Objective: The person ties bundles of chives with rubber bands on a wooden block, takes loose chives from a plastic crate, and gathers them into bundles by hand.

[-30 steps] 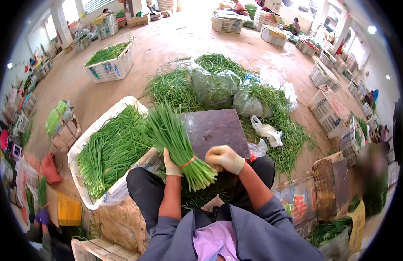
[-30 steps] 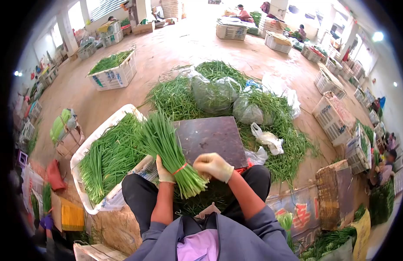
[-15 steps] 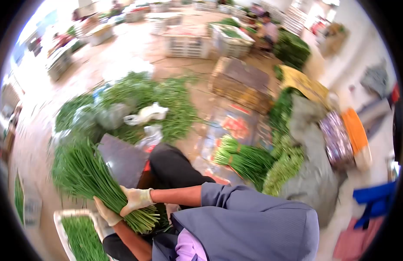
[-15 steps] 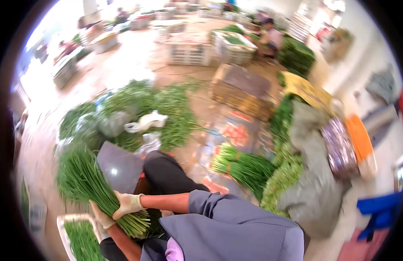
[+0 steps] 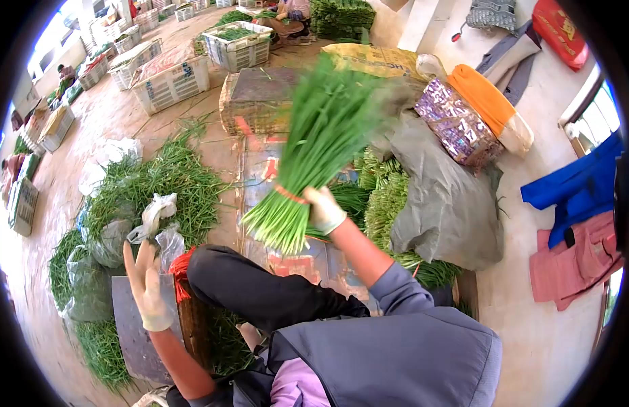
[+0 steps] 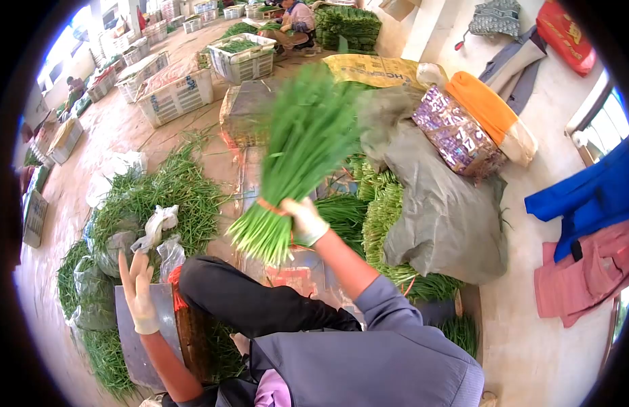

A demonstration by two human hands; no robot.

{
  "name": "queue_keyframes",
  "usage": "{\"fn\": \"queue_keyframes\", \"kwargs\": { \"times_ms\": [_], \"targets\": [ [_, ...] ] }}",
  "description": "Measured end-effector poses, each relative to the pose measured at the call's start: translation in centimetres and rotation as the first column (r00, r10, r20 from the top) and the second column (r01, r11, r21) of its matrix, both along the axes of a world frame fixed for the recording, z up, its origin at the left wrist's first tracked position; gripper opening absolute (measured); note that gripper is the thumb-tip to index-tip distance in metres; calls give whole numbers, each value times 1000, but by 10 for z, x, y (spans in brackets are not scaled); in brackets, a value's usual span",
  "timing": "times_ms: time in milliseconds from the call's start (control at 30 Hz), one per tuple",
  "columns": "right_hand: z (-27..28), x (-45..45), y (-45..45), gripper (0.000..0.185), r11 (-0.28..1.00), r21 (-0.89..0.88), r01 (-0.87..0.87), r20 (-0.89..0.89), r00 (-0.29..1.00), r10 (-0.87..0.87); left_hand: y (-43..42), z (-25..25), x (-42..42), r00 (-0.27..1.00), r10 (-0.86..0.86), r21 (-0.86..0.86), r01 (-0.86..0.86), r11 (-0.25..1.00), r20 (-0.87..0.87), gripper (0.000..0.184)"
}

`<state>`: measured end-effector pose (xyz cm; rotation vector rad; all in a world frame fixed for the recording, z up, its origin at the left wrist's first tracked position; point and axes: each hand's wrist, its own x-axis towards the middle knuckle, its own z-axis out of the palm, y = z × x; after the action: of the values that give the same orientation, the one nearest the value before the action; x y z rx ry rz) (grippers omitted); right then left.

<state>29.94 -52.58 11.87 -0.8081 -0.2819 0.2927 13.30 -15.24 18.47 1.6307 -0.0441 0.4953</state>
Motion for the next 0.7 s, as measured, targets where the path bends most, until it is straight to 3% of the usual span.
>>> {"fn": "queue_keyframes", "kwargs": {
  "times_ms": [33, 100, 200, 300, 367, 400, 433, 567, 633, 700],
  "targets": [
    [-29, 21, -18, 60, 985, -60, 163, -55, 985, -166, 17, -14, -5, 993, 76, -36, -79, 996, -92, 75],
    [-79, 64, -49, 46, 971, -58, 233, -287, 927, -240, 59, -47, -23, 969, 193, -23, -199, 980, -156, 74],
    [-157, 143, -76, 41, 971, 49, 232, -588, 793, -160, 115, -74, -71, 865, 410, -46, -440, 897, -289, 72],
    [-196, 201, -74, 39, 929, -42, 367, -685, 666, -294, 168, -97, -132, 739, 556, -118, -635, 763, -381, 69],
    [-236, 240, -70, 37, 880, -68, 470, -679, 625, -386, 182, -87, -163, 610, 640, -126, -763, 634, -467, 66],
    [-257, 256, -71, 39, 885, -18, 465, -678, 644, -353, 195, -88, -183, 565, 671, -122, -801, 587, -480, 65],
    [-276, 277, -66, 39, 841, -143, 521, -706, 542, -456, 207, -93, -201, 522, 700, -123, -835, 537, -487, 65],
    [-345, 312, -55, 47, 806, -322, 497, -696, 453, -557, 210, -77, -249, 324, 789, -21, -930, 368, -522, 65],
    [-378, 312, -48, 52, 862, -284, 420, -734, 483, -477, 206, -75, -269, 228, 822, 60, -951, 302, -521, 64],
    [-417, 297, -46, 60, 944, -298, 139, -816, 476, -328, 203, -71, -286, 194, 833, 111, -950, 290, -518, 64]
  ]
}}
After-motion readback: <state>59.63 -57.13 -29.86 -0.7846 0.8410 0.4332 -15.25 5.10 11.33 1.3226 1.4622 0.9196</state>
